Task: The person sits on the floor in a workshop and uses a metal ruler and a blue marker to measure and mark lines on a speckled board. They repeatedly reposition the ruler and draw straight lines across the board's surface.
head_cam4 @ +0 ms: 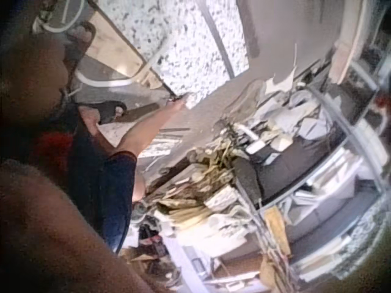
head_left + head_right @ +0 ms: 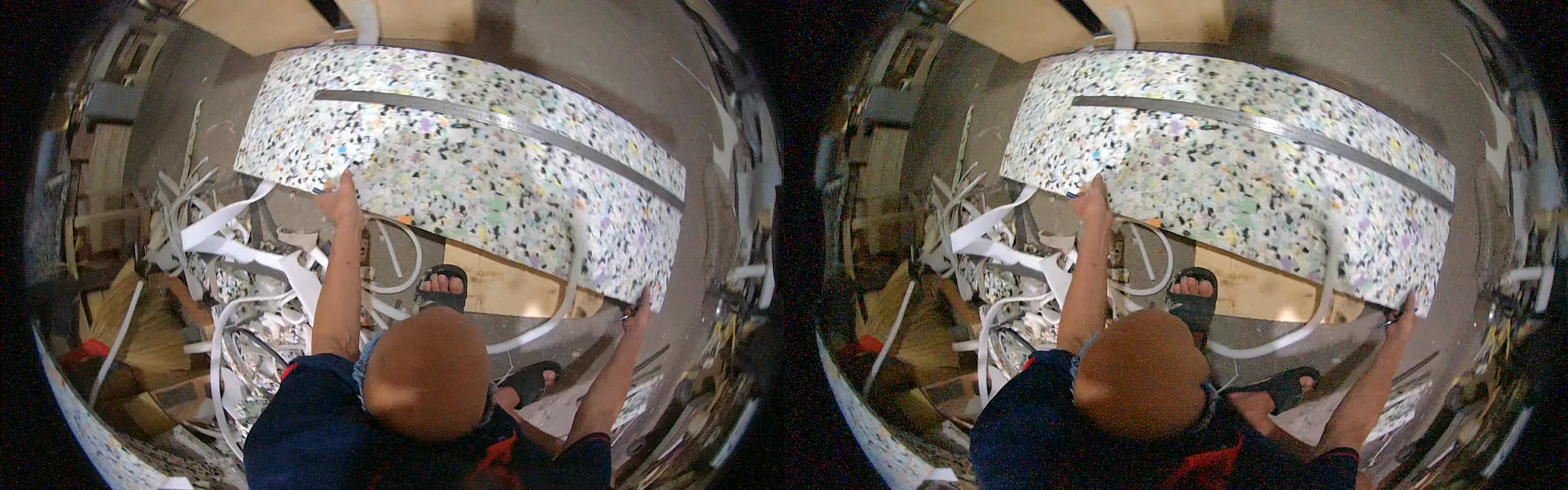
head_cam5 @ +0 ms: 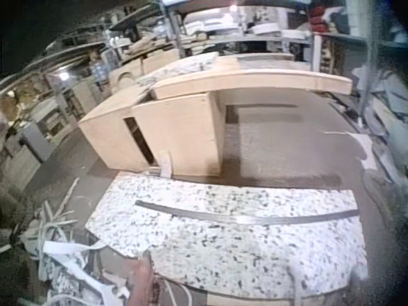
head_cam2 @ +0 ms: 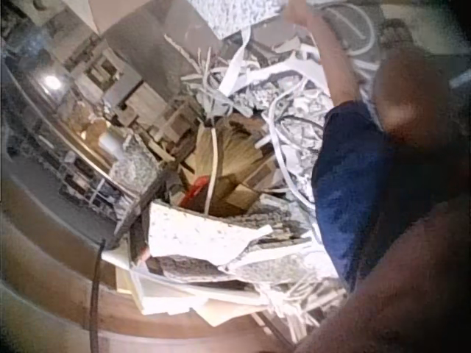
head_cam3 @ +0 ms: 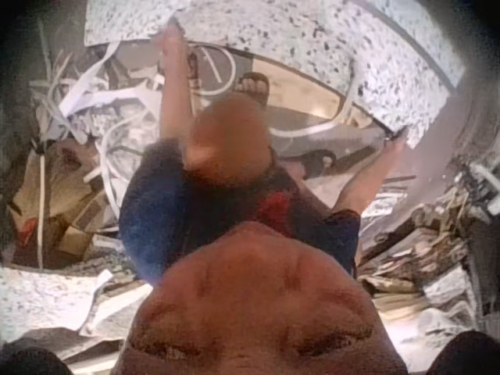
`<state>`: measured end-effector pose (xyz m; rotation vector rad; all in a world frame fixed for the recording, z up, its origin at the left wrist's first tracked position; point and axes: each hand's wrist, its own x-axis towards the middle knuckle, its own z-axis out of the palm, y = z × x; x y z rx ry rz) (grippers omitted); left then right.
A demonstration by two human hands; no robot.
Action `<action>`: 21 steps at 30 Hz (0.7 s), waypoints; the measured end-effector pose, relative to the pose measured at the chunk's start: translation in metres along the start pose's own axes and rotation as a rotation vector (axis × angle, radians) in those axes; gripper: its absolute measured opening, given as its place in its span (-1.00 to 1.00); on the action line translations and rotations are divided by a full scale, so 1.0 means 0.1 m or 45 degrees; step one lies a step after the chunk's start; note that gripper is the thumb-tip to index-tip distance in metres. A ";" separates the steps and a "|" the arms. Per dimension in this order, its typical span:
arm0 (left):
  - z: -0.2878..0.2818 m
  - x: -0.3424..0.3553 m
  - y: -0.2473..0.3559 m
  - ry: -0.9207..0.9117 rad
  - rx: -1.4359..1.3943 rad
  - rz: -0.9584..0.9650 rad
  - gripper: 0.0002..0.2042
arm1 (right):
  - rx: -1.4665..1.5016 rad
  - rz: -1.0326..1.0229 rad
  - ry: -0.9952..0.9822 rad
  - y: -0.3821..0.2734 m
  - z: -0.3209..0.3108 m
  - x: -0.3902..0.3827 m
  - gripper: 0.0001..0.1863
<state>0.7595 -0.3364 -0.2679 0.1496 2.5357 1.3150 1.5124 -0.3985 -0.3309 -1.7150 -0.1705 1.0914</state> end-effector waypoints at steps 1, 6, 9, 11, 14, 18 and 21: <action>0.02 0.15 -0.01 0.081 -0.043 -0.066 -0.28 | -0.005 -0.006 -0.004 0.07 0.02 0.11 -0.57; -0.03 0.55 -0.18 0.058 -0.810 -0.596 -0.32 | 0.010 0.029 -0.033 0.14 -0.12 0.24 -0.51; -0.12 0.74 -0.29 -0.270 -1.025 -0.540 -0.41 | -0.077 0.065 -0.109 0.08 -0.17 0.10 -0.36; -0.28 0.88 -0.28 -0.351 -0.902 -0.558 -0.52 | -0.065 0.041 0.014 0.05 -0.11 0.00 -0.28; -0.69 0.95 -0.10 -0.385 -0.804 -0.316 -0.58 | -0.056 -0.126 -0.060 -0.04 -0.08 -0.24 -0.30; -1.02 0.98 0.34 -0.373 -0.642 -0.118 -0.56 | 0.125 -0.041 0.075 -0.20 0.13 -0.37 -0.63; -1.09 1.03 0.21 -0.033 -0.577 -0.240 -0.56 | 0.012 -0.019 -0.029 -0.11 0.57 -0.51 -0.62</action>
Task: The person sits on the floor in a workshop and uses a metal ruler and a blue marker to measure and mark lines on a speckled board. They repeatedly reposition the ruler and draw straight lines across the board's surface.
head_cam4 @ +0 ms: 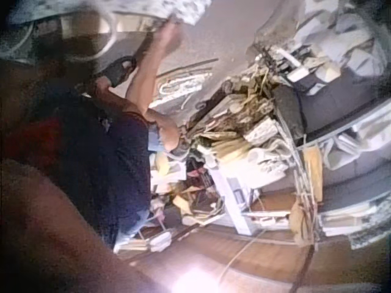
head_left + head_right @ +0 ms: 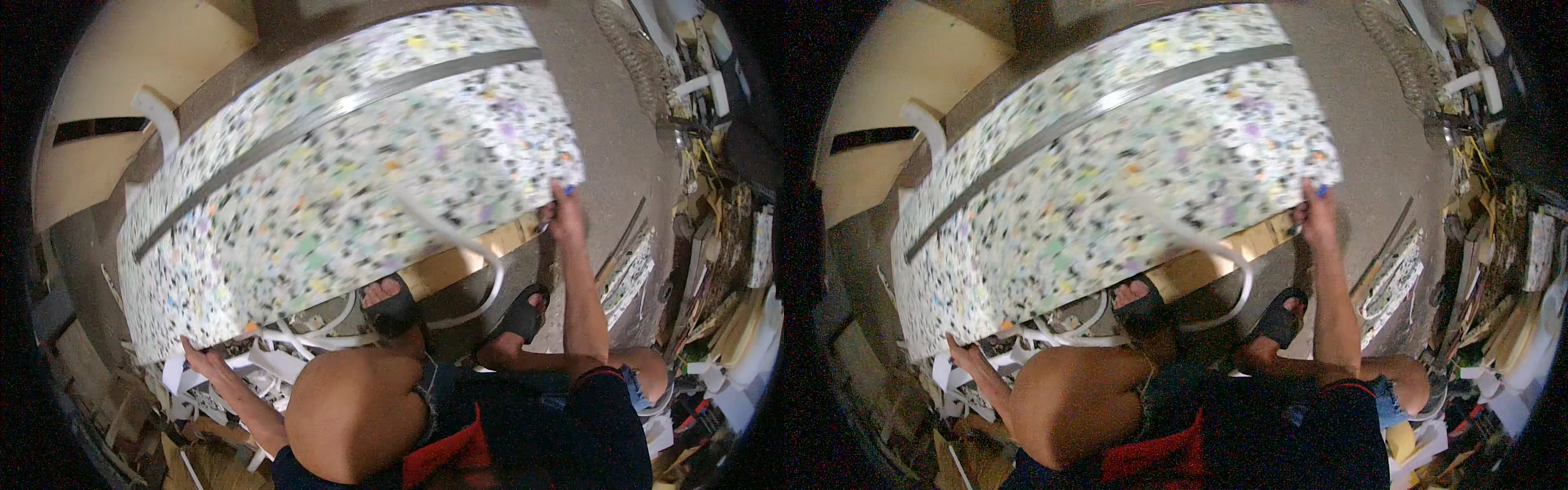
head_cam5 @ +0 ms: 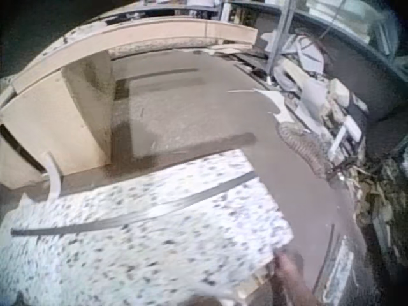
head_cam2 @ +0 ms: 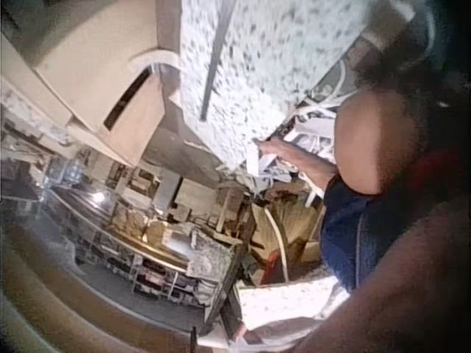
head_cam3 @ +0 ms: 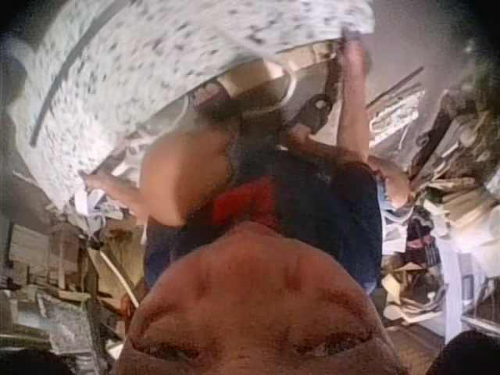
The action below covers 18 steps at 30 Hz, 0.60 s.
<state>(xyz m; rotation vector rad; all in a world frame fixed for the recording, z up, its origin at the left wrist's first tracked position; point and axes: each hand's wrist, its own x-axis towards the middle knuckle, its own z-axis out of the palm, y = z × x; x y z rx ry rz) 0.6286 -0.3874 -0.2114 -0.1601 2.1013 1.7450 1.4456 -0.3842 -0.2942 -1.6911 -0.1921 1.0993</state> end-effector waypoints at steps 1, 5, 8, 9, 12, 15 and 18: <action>-0.05 0.10 -0.09 0.182 0.195 -0.010 -0.57 | -0.131 0.031 -0.001 0.03 0.17 -0.09 -0.57; -0.14 0.33 -0.57 0.327 0.688 -0.051 -0.56 | -1.432 0.034 0.334 -0.05 0.66 -0.53 -0.24; 0.30 -0.03 -0.75 0.285 1.636 0.756 -0.47 | -2.036 0.066 0.049 -0.53 0.65 -0.66 -0.15; 0.60 -0.24 -0.79 0.212 1.655 1.782 -0.46 | -1.986 -0.212 0.016 -0.57 0.68 -0.78 -0.15; 1.66 -1.06 -0.92 -0.771 1.165 1.214 -0.31 | -1.678 -0.556 -0.612 -0.28 0.95 -1.15 -0.13; 2.47 -1.75 -1.05 -1.272 1.136 1.525 -0.46 | -1.693 -0.871 -0.882 0.19 1.20 -1.47 -0.33; 2.76 -1.95 -0.99 -1.324 1.258 1.818 -0.60 | -1.735 -1.058 -0.765 0.43 1.21 -1.42 -0.82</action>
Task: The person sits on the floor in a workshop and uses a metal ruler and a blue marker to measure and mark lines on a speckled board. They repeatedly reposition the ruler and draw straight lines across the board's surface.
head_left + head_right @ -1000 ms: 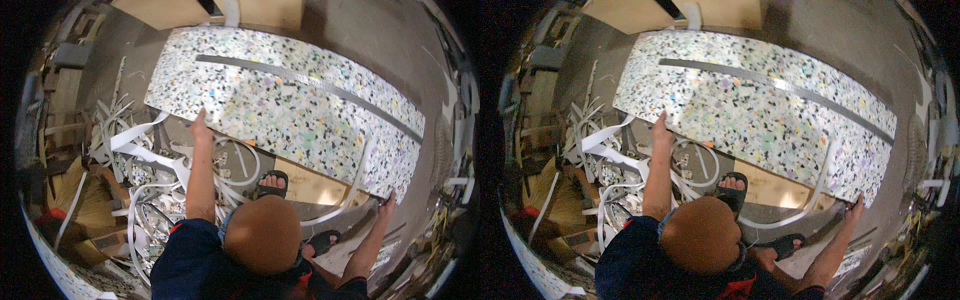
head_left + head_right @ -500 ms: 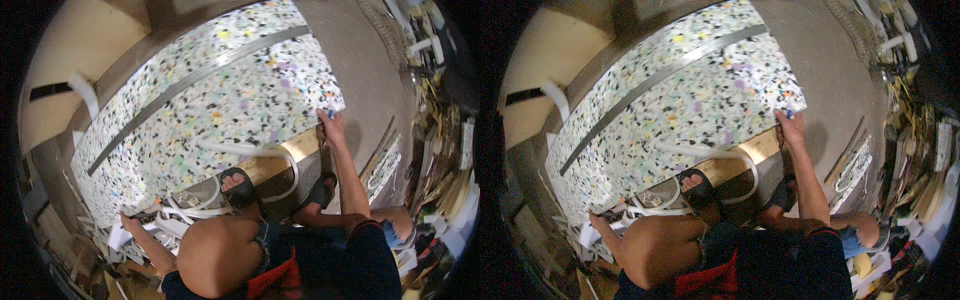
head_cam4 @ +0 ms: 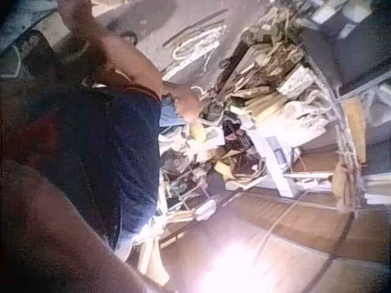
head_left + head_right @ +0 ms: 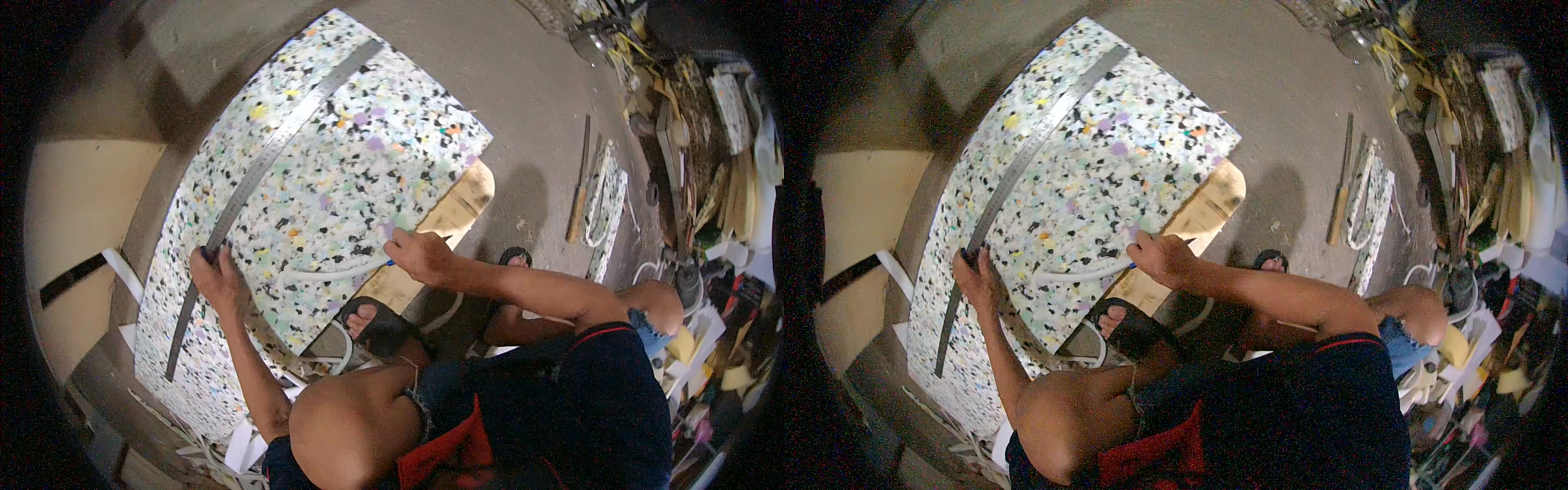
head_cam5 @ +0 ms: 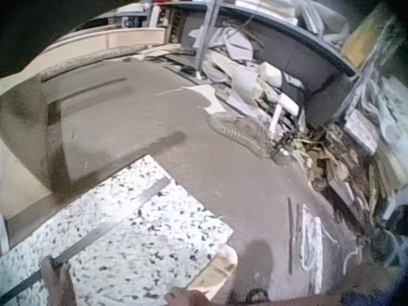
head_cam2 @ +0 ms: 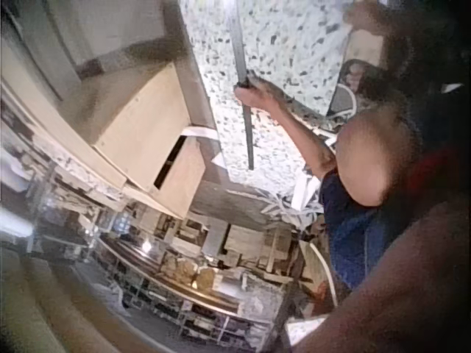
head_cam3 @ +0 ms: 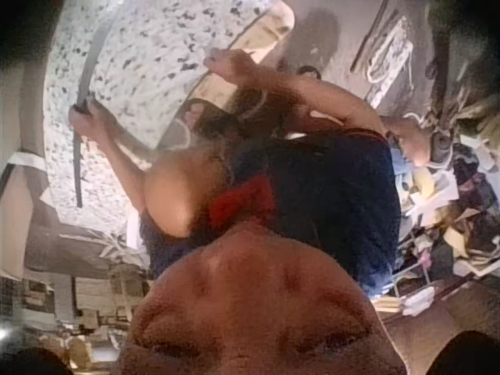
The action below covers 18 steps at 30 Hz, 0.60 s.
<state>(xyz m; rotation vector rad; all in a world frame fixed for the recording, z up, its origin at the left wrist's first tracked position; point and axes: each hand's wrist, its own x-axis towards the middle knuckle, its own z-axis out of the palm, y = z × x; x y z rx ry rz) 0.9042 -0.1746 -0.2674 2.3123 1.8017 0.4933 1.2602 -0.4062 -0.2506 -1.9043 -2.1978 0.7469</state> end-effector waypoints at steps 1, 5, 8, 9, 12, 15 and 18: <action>-0.02 0.04 -0.03 -0.078 0.029 -0.054 -0.63 | 0.102 -0.065 0.039 0.09 0.01 -0.07 -0.81; -0.03 0.10 -0.30 -0.071 -0.049 0.059 -0.64 | 0.150 0.103 -0.365 0.71 -0.12 -0.83 -0.59; 0.01 0.13 -0.32 -0.108 -0.337 -0.119 -0.60 | 0.358 0.690 -0.937 1.43 -0.49 -1.53 -0.56; -0.01 0.13 -0.26 -0.092 -0.337 -0.115 -0.61 | 0.305 0.767 -1.179 1.64 -0.68 -1.69 -0.50; -0.16 0.12 0.13 -0.034 -0.471 -0.054 -0.60 | -0.052 0.892 -0.892 1.92 -1.41 -1.72 -0.32; -0.45 -0.09 0.77 -0.139 -0.311 -0.014 -0.57 | -0.318 0.660 -0.117 1.71 -2.01 -1.08 -0.13; -0.57 -0.23 1.52 -0.211 -0.353 0.059 -0.55 | -0.248 0.045 0.061 1.15 -2.10 -0.30 0.01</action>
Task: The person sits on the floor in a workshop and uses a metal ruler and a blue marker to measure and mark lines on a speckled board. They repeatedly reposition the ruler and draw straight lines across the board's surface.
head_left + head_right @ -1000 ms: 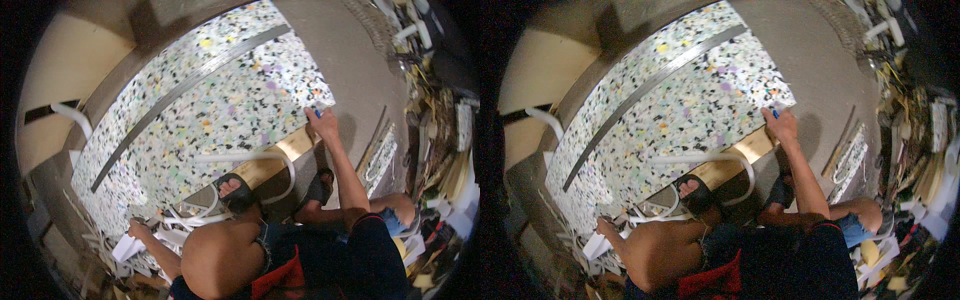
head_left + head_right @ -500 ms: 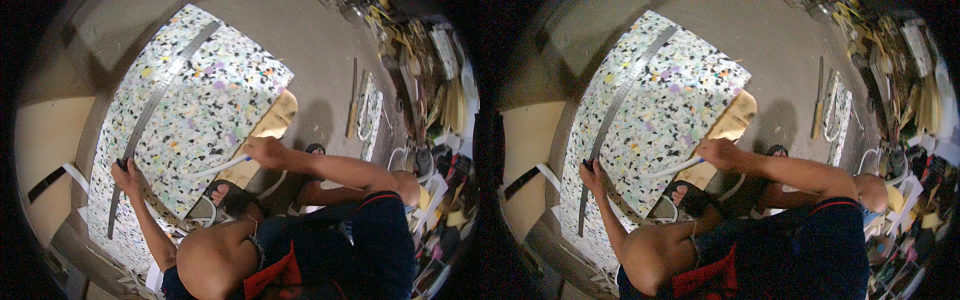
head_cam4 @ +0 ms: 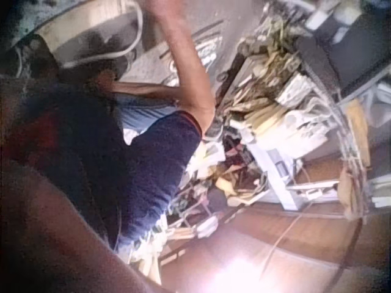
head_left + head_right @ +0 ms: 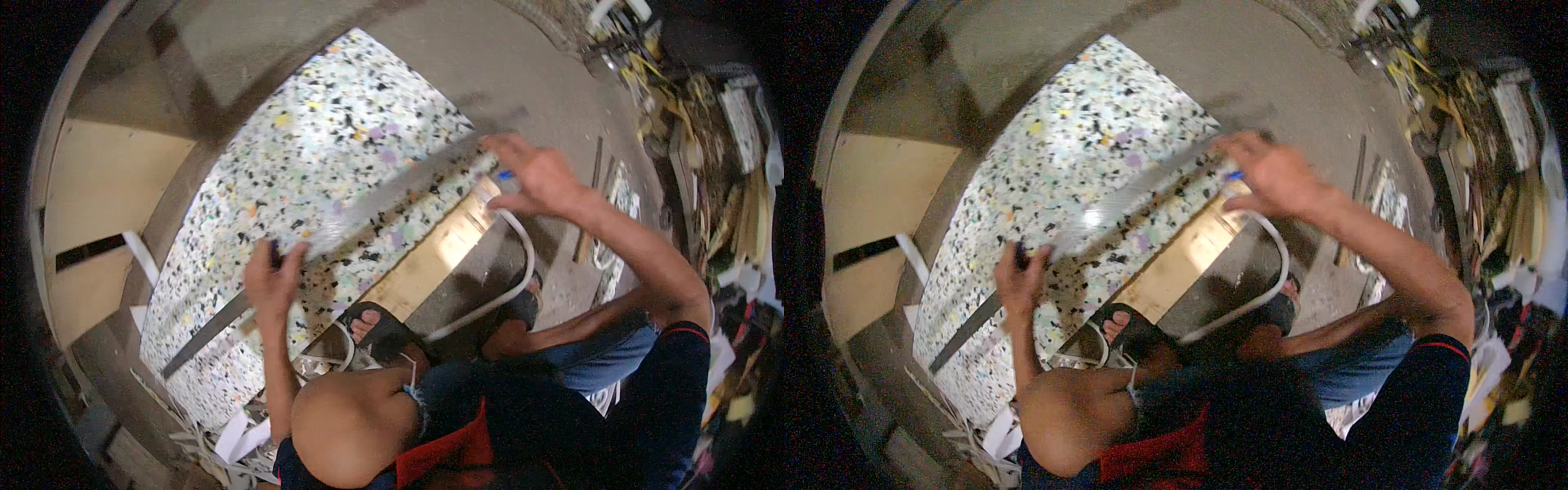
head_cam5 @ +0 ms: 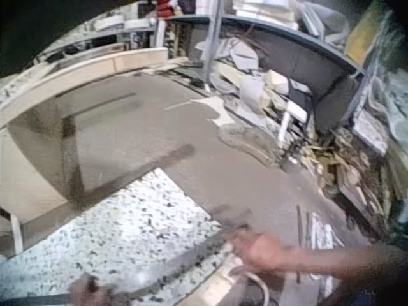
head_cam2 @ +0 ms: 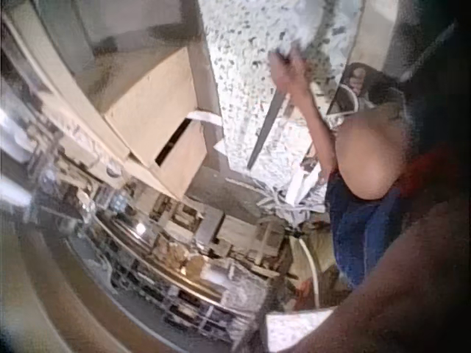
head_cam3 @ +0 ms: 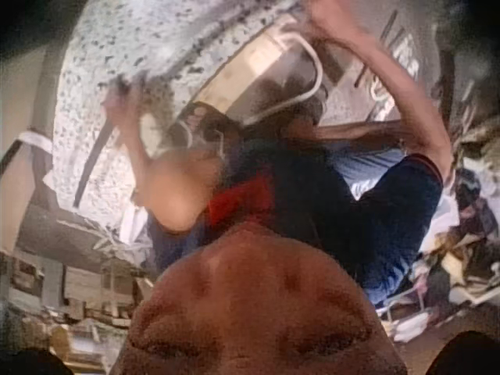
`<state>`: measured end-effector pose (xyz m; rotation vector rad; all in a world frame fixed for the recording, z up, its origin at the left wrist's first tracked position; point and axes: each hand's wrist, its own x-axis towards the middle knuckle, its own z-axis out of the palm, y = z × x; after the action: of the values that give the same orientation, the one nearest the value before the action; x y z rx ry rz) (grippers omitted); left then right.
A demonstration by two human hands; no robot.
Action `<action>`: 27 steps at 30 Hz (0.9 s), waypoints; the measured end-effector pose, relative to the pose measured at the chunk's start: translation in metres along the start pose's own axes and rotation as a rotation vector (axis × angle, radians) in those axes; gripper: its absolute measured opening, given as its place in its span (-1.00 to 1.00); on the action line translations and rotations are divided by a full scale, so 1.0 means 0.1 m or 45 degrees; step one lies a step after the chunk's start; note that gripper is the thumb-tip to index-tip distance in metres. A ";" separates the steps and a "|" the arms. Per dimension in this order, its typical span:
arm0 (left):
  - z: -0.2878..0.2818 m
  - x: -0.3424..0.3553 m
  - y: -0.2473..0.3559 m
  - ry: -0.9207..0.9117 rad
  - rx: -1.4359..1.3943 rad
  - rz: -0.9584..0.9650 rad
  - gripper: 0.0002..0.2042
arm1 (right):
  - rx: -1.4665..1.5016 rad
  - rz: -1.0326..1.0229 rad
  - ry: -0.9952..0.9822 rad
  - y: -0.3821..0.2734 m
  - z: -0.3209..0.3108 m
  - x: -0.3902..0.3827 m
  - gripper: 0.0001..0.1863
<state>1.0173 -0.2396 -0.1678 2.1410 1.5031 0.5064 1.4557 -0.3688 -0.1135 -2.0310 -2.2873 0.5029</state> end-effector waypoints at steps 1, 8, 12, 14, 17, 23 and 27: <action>0.06 0.01 0.22 -0.083 -0.024 -0.026 -0.55 | -0.012 -0.209 0.096 -0.21 0.05 0.17 0.05; 0.43 0.16 0.68 0.133 -0.141 0.442 -0.61 | 0.052 0.047 -0.195 -0.16 0.71 0.00 -0.54; 0.34 -0.53 -0.18 0.719 -0.172 -0.394 -0.55 | -0.001 0.292 0.000 0.75 0.84 -0.82 -0.53; 0.13 -0.99 -0.82 0.722 0.121 -1.054 -0.43 | -0.075 0.508 -0.079 1.12 0.91 -1.15 -0.54; 0.04 -1.78 -1.41 0.894 0.206 -1.694 -0.36 | 0.075 0.545 -0.008 1.42 0.98 -1.43 -0.65; 0.31 -2.39 -2.13 1.597 -1.102 -1.785 -0.34 | 0.156 0.742 -0.144 0.96 1.10 -0.87 -0.61; 0.23 -2.35 -2.29 1.792 -1.023 -1.898 -0.37 | 0.428 0.580 0.000 0.30 1.15 -0.24 -0.60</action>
<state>0.7764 -0.3995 -0.3242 -0.4558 2.2681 1.6127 1.4603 -0.4141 -0.2261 -2.3495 -1.5868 0.8393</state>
